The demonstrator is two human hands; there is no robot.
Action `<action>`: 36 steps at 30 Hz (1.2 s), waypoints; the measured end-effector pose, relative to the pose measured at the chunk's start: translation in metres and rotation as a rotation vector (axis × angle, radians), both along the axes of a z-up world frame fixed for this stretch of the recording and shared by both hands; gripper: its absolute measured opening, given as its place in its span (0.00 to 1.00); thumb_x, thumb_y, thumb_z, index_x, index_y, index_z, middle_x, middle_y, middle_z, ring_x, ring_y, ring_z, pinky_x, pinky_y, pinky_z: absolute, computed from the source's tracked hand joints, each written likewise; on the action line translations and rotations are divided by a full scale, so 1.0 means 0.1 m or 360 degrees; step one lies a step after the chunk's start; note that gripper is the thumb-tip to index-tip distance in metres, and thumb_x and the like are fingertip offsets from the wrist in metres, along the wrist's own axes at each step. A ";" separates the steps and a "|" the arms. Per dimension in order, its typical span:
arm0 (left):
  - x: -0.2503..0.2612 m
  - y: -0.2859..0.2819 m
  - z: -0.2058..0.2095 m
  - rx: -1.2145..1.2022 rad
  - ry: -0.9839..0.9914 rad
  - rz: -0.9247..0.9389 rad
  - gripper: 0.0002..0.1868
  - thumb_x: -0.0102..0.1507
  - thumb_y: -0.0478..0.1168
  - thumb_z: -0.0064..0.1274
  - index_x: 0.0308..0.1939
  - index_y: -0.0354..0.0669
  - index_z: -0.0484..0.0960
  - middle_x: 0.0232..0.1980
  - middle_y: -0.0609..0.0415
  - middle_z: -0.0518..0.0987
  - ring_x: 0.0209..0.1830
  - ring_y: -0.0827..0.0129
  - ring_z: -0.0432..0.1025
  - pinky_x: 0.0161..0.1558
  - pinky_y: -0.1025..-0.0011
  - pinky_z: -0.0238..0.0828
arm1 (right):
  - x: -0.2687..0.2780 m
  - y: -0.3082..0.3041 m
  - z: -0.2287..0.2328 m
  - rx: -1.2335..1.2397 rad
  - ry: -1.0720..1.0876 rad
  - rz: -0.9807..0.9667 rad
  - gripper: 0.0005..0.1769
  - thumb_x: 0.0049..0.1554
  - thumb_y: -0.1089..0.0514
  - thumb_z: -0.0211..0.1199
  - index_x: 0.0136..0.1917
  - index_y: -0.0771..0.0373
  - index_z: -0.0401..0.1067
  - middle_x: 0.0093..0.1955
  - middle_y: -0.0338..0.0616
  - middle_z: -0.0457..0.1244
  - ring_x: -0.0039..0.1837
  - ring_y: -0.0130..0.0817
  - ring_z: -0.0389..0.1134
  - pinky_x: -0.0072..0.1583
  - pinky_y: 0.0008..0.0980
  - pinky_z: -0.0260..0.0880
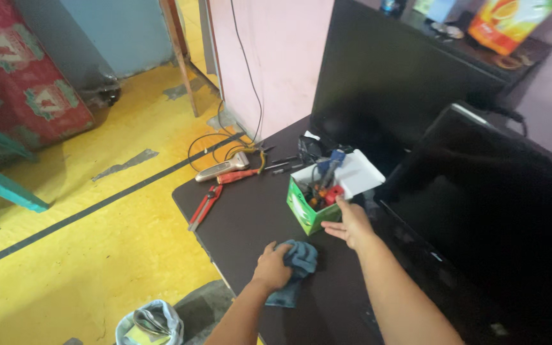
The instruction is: The person wipes a computer monitor and a computer tower with a cloth, then organizes various items on the desk. They place tools and a cloth into a red bag, move items from the desk to a chair, and wipe the top of the computer tower.
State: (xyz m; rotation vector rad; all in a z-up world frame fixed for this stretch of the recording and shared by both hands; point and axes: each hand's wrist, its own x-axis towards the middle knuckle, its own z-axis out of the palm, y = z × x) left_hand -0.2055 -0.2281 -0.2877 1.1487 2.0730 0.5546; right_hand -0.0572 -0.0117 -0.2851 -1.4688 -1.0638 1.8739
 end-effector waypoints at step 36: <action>-0.37 0.83 1.16 0.0670 -0.0646 -0.0288 0.28 0.66 0.57 0.51 0.62 0.42 0.78 0.49 0.47 0.87 0.45 0.68 0.81 0.50 0.69 0.75 | 0.64 -0.98 1.51 0.0372 -0.0380 0.0298 0.30 0.55 0.59 0.54 0.71 0.61 0.64 0.53 0.56 0.71 0.47 0.45 0.76 0.50 0.42 0.80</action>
